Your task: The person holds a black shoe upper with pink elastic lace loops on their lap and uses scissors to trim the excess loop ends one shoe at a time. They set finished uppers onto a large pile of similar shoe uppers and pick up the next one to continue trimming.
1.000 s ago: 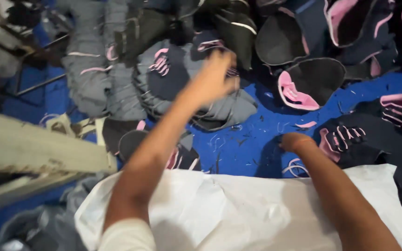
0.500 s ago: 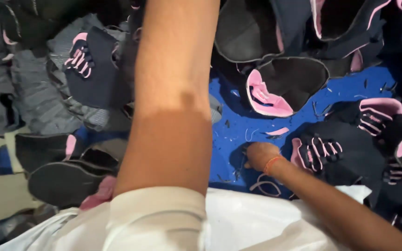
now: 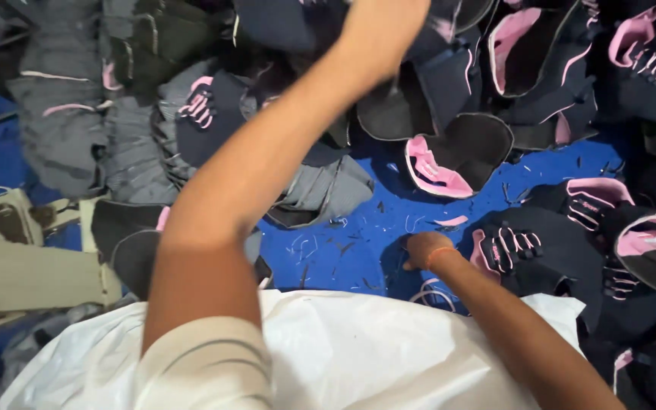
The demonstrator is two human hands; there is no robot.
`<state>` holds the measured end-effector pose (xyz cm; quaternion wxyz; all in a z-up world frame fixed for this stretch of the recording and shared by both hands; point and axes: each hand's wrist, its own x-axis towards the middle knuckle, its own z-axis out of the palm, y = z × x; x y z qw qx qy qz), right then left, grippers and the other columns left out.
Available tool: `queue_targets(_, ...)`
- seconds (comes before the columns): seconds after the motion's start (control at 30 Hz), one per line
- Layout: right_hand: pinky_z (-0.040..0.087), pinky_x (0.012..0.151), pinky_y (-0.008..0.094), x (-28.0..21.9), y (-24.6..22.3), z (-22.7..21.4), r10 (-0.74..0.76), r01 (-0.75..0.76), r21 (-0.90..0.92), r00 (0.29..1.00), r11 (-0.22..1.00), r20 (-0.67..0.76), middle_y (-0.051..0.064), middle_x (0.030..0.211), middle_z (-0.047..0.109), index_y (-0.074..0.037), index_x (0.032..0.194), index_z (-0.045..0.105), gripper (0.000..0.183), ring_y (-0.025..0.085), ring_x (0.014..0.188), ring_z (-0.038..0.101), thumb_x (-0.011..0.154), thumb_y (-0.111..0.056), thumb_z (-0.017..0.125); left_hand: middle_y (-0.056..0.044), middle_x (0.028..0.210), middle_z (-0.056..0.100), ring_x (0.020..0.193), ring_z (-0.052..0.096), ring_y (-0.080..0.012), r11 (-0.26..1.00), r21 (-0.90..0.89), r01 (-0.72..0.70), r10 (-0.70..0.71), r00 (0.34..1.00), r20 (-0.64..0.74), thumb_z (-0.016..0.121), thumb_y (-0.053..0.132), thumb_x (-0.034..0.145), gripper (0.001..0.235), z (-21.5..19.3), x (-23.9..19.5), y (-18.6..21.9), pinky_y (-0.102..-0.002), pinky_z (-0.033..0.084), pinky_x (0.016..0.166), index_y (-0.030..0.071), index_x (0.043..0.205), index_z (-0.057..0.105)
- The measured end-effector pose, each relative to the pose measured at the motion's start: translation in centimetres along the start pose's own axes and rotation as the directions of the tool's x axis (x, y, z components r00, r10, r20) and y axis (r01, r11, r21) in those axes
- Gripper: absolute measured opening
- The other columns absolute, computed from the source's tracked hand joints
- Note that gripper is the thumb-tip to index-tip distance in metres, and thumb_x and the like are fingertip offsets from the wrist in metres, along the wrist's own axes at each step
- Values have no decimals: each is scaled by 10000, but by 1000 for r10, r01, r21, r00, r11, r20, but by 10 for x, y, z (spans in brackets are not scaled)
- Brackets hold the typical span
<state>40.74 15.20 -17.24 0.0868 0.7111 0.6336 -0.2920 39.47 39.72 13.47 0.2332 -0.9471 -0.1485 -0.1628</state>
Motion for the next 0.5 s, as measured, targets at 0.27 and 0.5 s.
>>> queue_targets(0.27, 543, 940, 440, 18, 10, 14, -52, 52, -116, 999, 992, 5, 100, 1122, 723, -154, 1183, 727, 510, 298, 1083, 684, 815, -494, 825, -135, 806, 688, 777, 652, -288, 981, 167, -95, 23, 921, 388, 661, 162, 819, 661, -74, -230, 144, -470, 480, 737, 24, 1444, 497)
queue_targets(0.5, 565, 948, 418, 22, 12, 22, 76, -75, -99, 997, 992, 9, 113, 1140, 753, -107, 1159, 760, 585, 298, 1096, 719, 771, -535, 847, -183, 1162, 665, 1084, 646, -341, 877, -473, -87, 403, 670, 624, 713, 221, 735, 612, -69, -273, 147, -475, 535, 854, 52, 1305, 569)
